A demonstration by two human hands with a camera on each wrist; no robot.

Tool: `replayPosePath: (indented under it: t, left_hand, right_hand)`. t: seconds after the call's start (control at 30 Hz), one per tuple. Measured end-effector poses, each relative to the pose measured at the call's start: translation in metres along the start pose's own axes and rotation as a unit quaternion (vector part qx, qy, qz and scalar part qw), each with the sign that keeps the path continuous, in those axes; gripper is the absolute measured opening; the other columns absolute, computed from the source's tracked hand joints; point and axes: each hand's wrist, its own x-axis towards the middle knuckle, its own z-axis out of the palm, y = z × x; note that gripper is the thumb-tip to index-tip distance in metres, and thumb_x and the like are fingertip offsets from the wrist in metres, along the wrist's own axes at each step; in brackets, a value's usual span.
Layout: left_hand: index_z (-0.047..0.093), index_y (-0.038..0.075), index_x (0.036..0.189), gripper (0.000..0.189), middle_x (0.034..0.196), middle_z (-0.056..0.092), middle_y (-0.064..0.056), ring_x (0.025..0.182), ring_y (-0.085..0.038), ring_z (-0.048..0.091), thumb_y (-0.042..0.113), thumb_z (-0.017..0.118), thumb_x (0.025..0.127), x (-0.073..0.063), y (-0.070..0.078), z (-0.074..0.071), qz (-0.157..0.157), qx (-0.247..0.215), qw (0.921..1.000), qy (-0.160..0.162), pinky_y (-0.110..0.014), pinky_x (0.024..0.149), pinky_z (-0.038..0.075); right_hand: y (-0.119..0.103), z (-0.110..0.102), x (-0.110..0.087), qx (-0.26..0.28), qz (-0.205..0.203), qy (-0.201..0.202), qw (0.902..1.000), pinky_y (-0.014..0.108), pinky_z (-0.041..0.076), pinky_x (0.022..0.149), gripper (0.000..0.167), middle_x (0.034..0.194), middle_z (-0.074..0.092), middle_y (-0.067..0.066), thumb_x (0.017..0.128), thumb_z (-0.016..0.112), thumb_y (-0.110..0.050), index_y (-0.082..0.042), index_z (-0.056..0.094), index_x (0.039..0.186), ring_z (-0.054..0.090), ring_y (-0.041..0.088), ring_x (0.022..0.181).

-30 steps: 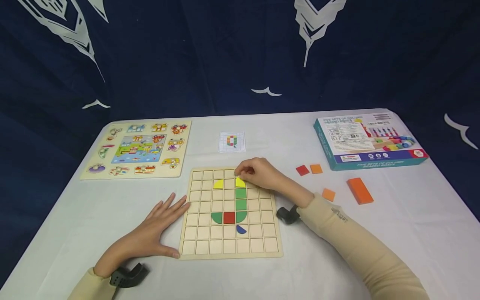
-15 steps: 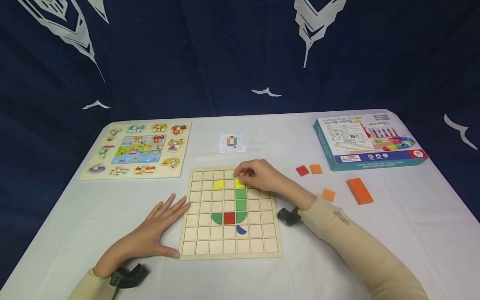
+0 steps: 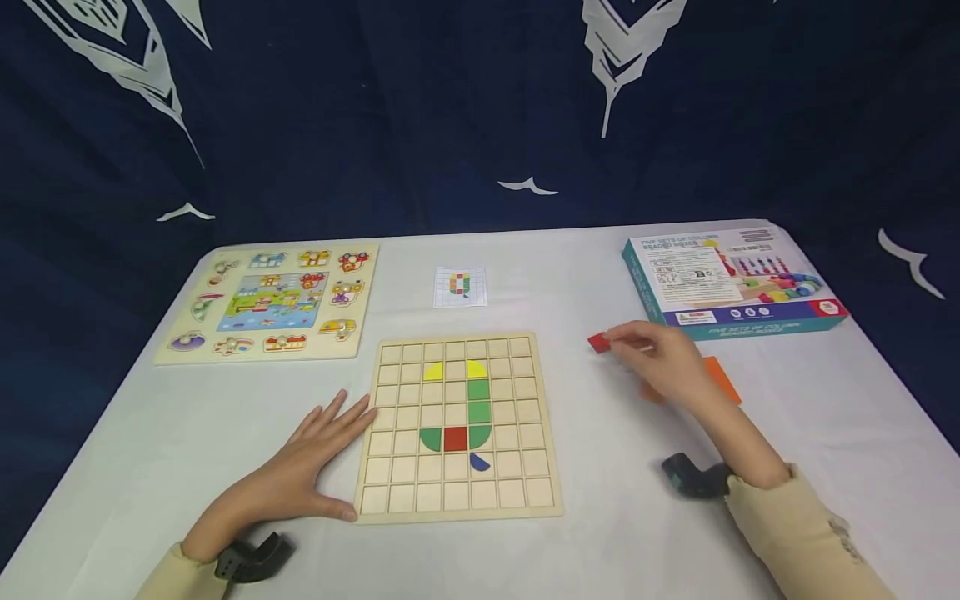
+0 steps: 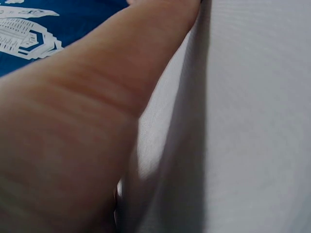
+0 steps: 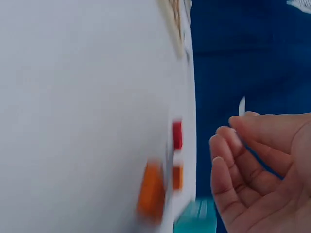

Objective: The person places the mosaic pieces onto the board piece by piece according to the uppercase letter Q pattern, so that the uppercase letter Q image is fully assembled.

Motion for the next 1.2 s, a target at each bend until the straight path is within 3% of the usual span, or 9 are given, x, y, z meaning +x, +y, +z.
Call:
replayPosePath:
  t: [0.23, 0.37, 0.6, 0.93, 1.2]
  left_hand:
    - [0.022, 0.017, 0.150, 0.119, 0.155, 0.012, -0.001, 0.140, -0.027, -0.007, 0.070, 0.072, 0.057, 0.000, -0.001, 0.001, 0.001, 0.001, 1.0000, 0.005, -0.053, 0.107, -0.002]
    - [0.022, 0.016, 0.150, 0.119, 0.155, 0.012, -0.001, 0.140, -0.028, -0.006, 0.069, 0.072, 0.057, -0.001, 0.000, 0.001, 0.003, 0.000, 1.0000, 0.009, -0.053, 0.107, -0.002]
    - [0.021, 0.016, 0.150, 0.118, 0.155, 0.011, -0.002, 0.140, -0.028, -0.007, 0.068, 0.072, 0.058, 0.000, 0.001, 0.000, 0.002, 0.001, 1.0000, -0.002, -0.053, 0.107, -0.003]
    - [0.022, 0.015, 0.150, 0.118, 0.155, 0.011, -0.002, 0.140, -0.028, -0.007, 0.068, 0.073, 0.057, 0.001, 0.002, -0.002, 0.002, 0.003, 1.0000, -0.004, -0.052, 0.107, -0.002]
    - [0.022, 0.016, 0.150, 0.119, 0.155, 0.012, -0.002, 0.140, -0.027, -0.007, 0.069, 0.073, 0.057, 0.001, 0.001, -0.001, 0.000, 0.006, 1.0000, -0.004, -0.052, 0.107, -0.002]
  right_hand:
    - [0.025, -0.018, -0.040, -0.062, 0.042, -0.026, 0.9968, 0.013, 0.045, 0.064, 0.026, 0.096, 0.064, 0.015, 0.086, 0.067, -0.010, 0.004, 0.066, 0.108, 0.056, 0.026, 0.082]
    - [0.028, -0.013, -0.043, -0.087, 0.036, -0.032, 0.9950, 0.019, 0.044, 0.060, 0.028, 0.087, 0.058, 0.007, 0.080, 0.073, -0.007, 0.004, 0.067, 0.105, 0.050, 0.022, 0.075]
    - [0.030, -0.001, -0.042, -0.100, 0.023, 0.005, 0.9947, 0.021, 0.041, 0.056, 0.027, 0.081, 0.056, 0.007, 0.074, 0.074, 0.003, 0.006, 0.067, 0.099, 0.047, 0.023, 0.071]
    - [0.028, -0.001, -0.042, -0.076, 0.016, 0.006, 0.9970, 0.015, 0.043, 0.058, 0.024, 0.080, 0.058, 0.006, 0.076, 0.072, 0.005, 0.003, 0.061, 0.097, 0.051, 0.022, 0.071]
    - [0.008, 0.004, -0.030, 0.030, 0.020, -0.001, 0.9993, 0.017, 0.051, 0.064, 0.014, 0.090, 0.064, 0.016, 0.088, 0.063, -0.001, 0.005, 0.063, 0.100, 0.063, 0.020, 0.072]
